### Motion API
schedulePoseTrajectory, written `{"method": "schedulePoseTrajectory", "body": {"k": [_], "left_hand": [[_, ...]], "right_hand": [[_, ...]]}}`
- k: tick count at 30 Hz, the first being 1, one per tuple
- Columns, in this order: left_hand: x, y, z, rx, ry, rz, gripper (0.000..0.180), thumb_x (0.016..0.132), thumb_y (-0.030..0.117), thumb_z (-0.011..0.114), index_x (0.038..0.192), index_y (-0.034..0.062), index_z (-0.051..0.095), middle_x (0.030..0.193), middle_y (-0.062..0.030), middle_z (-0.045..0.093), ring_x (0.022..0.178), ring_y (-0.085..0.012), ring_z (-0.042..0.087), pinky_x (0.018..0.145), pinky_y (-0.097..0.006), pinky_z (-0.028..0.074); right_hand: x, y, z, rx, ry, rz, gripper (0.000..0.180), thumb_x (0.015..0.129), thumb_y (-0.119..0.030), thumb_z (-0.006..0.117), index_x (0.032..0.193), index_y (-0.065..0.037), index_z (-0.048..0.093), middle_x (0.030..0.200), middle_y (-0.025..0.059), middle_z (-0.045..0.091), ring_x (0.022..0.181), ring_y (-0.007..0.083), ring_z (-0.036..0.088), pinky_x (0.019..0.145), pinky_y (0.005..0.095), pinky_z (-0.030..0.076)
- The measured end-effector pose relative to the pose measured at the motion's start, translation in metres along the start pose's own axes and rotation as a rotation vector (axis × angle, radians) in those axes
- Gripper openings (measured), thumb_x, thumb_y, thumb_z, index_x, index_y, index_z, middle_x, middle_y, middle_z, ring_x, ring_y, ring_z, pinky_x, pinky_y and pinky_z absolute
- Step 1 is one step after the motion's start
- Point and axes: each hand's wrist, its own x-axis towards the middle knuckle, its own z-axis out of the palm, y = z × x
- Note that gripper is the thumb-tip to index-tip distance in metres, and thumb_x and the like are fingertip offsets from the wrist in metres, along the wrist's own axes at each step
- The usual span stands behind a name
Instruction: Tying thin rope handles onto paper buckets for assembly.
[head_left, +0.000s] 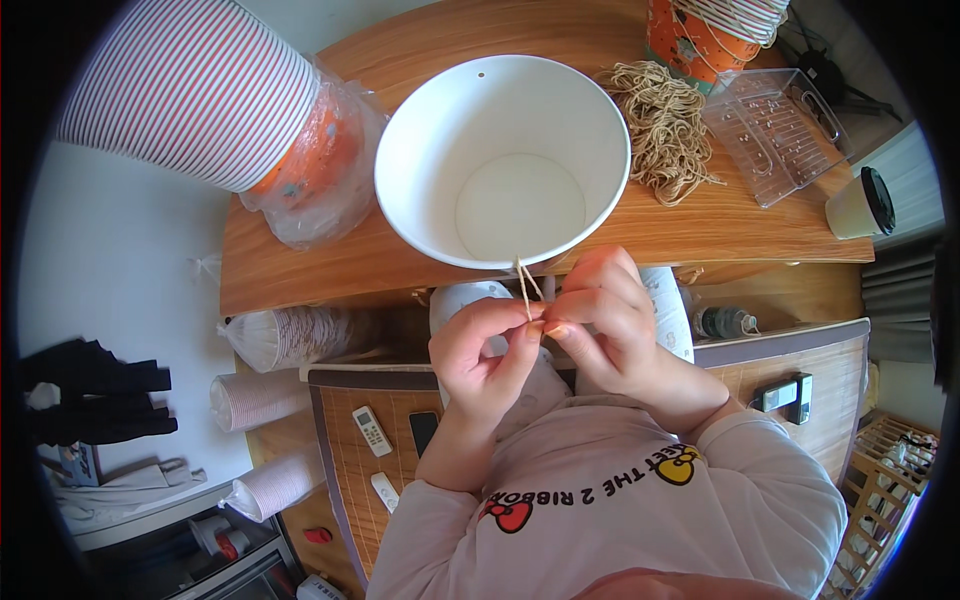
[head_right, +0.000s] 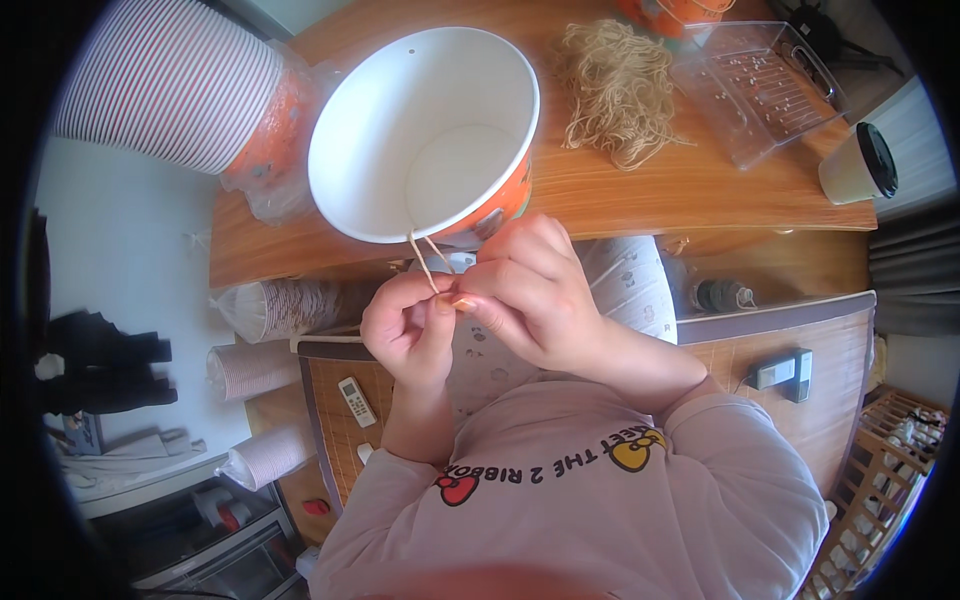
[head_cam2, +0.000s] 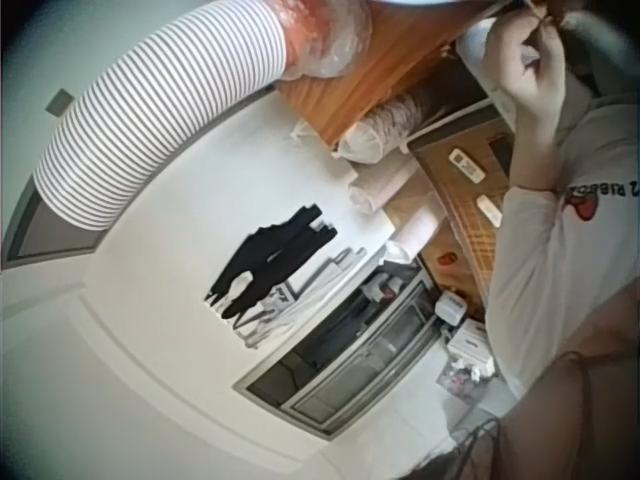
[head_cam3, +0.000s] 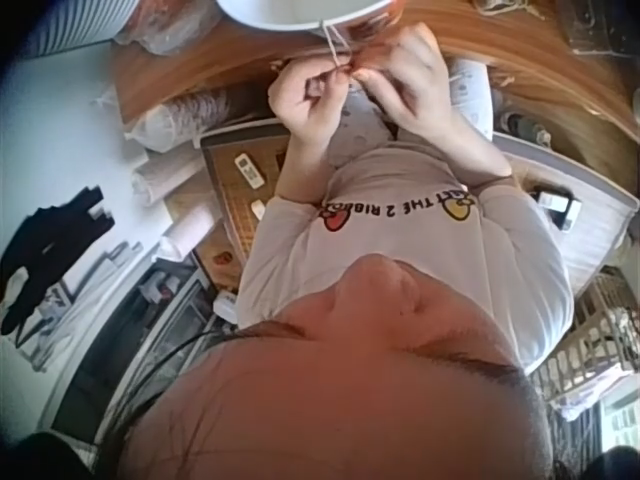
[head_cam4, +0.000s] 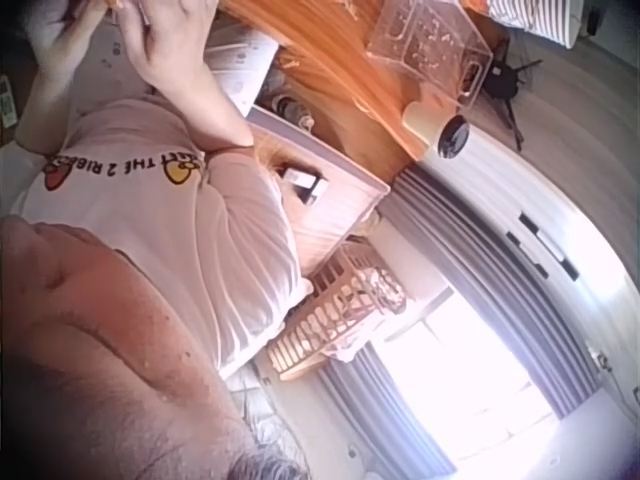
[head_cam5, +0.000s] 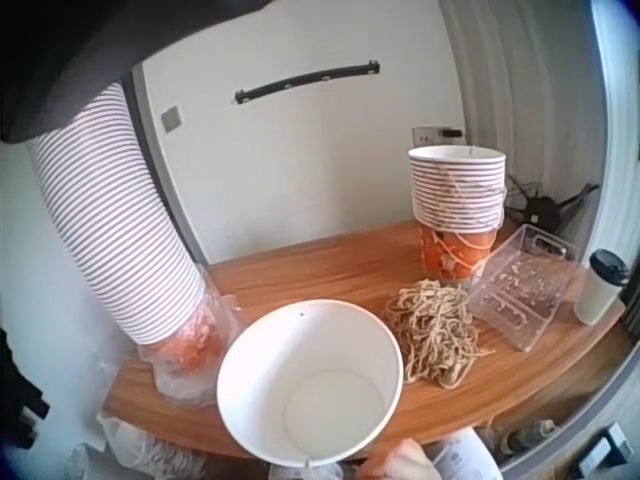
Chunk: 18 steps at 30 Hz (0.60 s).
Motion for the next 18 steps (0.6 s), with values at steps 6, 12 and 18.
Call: {"method": "schedulePoseTrajectory", "body": {"k": [6,12,18], "left_hand": [[-0.002,0.003,-0.007,0.130,0.019,0.083,0.012,0.084,0.003,0.071,0.091,0.0006,0.062,0.083,-0.0078,0.068,0.065,-0.0097,0.058,0.048,-0.020,0.038],[0.003,0.009,-0.015,0.201,0.032,0.278,0.017,0.089,0.008,0.068,0.099,-0.0011,0.058,0.090,-0.0119,0.063,0.070,-0.0129,0.057,0.058,-0.024,0.045],[0.019,0.023,-0.022,0.390,0.066,0.407,0.019,0.086,0.010,0.073,0.095,-0.0002,0.059,0.072,-0.0095,0.063,0.060,-0.0177,0.060,0.056,-0.027,0.048]], "right_hand": [[0.007,-0.004,0.004,-0.127,0.141,-0.135,0.023,0.067,-0.025,0.081,0.084,-0.014,0.071,0.080,-0.0009,0.051,0.073,0.0195,0.049,0.063,0.0312,0.037],[0.025,-0.013,0.004,-0.232,0.181,-0.349,0.039,0.056,-0.028,0.081,0.093,-0.021,0.076,0.085,-0.0040,0.049,0.077,0.0146,0.049,0.062,0.0284,0.036],[0.043,-0.020,0.005,-0.207,0.135,-0.415,0.039,0.054,-0.028,0.075,0.092,-0.020,0.076,0.085,-0.0041,0.050,0.079,0.0144,0.050,0.064,0.0283,0.037]]}}
